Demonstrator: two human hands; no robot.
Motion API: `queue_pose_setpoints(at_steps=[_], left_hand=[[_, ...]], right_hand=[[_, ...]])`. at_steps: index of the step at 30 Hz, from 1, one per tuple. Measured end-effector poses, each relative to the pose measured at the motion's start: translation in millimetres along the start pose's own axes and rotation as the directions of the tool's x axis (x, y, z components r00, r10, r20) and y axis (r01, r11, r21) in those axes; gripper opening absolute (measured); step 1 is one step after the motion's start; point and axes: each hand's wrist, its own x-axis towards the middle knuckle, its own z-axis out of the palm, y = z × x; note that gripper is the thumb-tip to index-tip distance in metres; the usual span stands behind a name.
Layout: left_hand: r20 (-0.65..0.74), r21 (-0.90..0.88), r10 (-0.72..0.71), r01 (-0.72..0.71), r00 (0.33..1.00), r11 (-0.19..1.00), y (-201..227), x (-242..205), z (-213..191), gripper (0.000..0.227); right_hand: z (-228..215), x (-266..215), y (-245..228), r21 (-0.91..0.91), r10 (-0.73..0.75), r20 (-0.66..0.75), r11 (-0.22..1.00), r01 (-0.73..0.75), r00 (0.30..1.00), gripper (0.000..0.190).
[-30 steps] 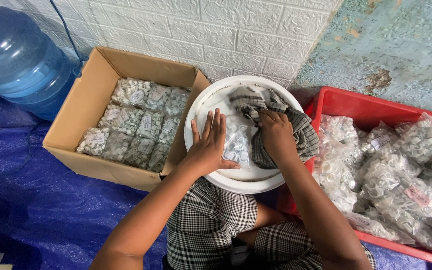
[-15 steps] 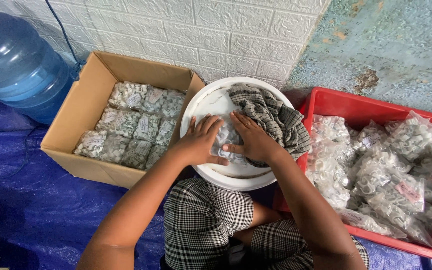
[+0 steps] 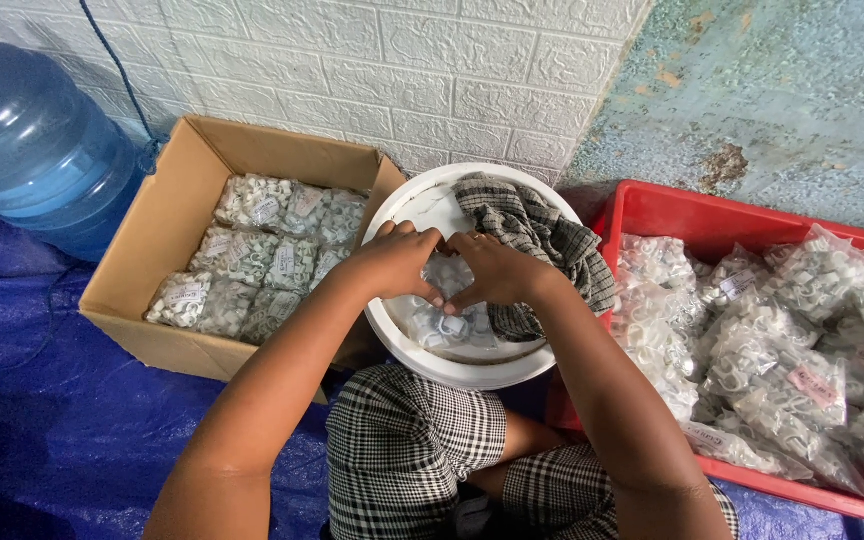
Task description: Cleaning small bags of components with a cloth and packing them into a cardboard box.
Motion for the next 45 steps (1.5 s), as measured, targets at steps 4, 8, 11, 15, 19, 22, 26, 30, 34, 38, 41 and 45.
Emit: queue_pose_setpoints(at_steps=[4,8,11,15,19,22,26,30,34,38,41,45], left_hand=[[-0.038,-0.010,0.036,-0.036,0.999,0.999,15,-6,-17,0.066],[-0.350,0.062,0.098,-0.081,0.932,0.995,18,-5,-30,0.069],[-0.530,0.199,0.173,-0.077,0.830,0.977,20,-10,-29,0.069],[-0.606,0.399,0.285,-0.026,0.742,0.917,21,-20,-22,0.050],[-0.505,0.203,0.289,-0.214,0.813,0.956,24,-42,-15,0.042],[-0.405,0.220,0.287,-0.212,0.868,0.952,29,-52,-6,0.041],[-0.394,0.234,0.309,-0.231,0.866,0.944,29,-49,14,0.055],[-0.454,0.066,0.281,-0.283,0.846,0.957,21,-35,28,0.050],[-0.637,0.056,0.290,-0.332,0.714,0.942,21,-16,42,0.052],[-0.666,-0.032,0.238,-0.346,0.707,0.938,30,-11,52,0.054],[-0.565,-0.034,0.174,-0.233,0.807,0.972,38,-11,55,0.057],[-0.548,0.024,0.156,-0.171,0.822,0.985,40,-9,63,0.066]], right_hand=[[-15,-8,-8,0.067,0.050,0.015,0.996,-0.050,0.999,0.085],[-23,-10,-18,-0.098,-0.034,-0.319,0.995,0.003,0.947,0.077],[-15,-7,-16,-0.249,-0.139,-0.500,0.968,0.011,0.855,0.064],[12,0,0,-0.469,-0.329,-0.623,0.883,-0.002,0.710,0.046],[38,-5,4,-0.573,-0.453,-0.639,0.820,0.008,0.621,0.035],[51,-15,0,-0.635,-0.512,-0.611,0.772,0.012,0.603,0.031],[60,-33,-4,-0.601,-0.497,-0.513,0.790,0.120,0.700,0.052],[58,-44,-5,-0.486,-0.440,-0.457,0.852,0.198,0.773,0.069],[57,-42,2,-0.455,-0.402,-0.551,0.879,0.141,0.731,0.067],[51,-44,4,-0.243,-0.303,-0.453,0.947,0.210,0.838,0.053],[33,-51,12,-0.179,-0.267,-0.606,0.964,0.199,0.749,0.039],[39,-34,53,-0.109,0.042,-0.530,0.987,-0.117,0.847,0.057]])
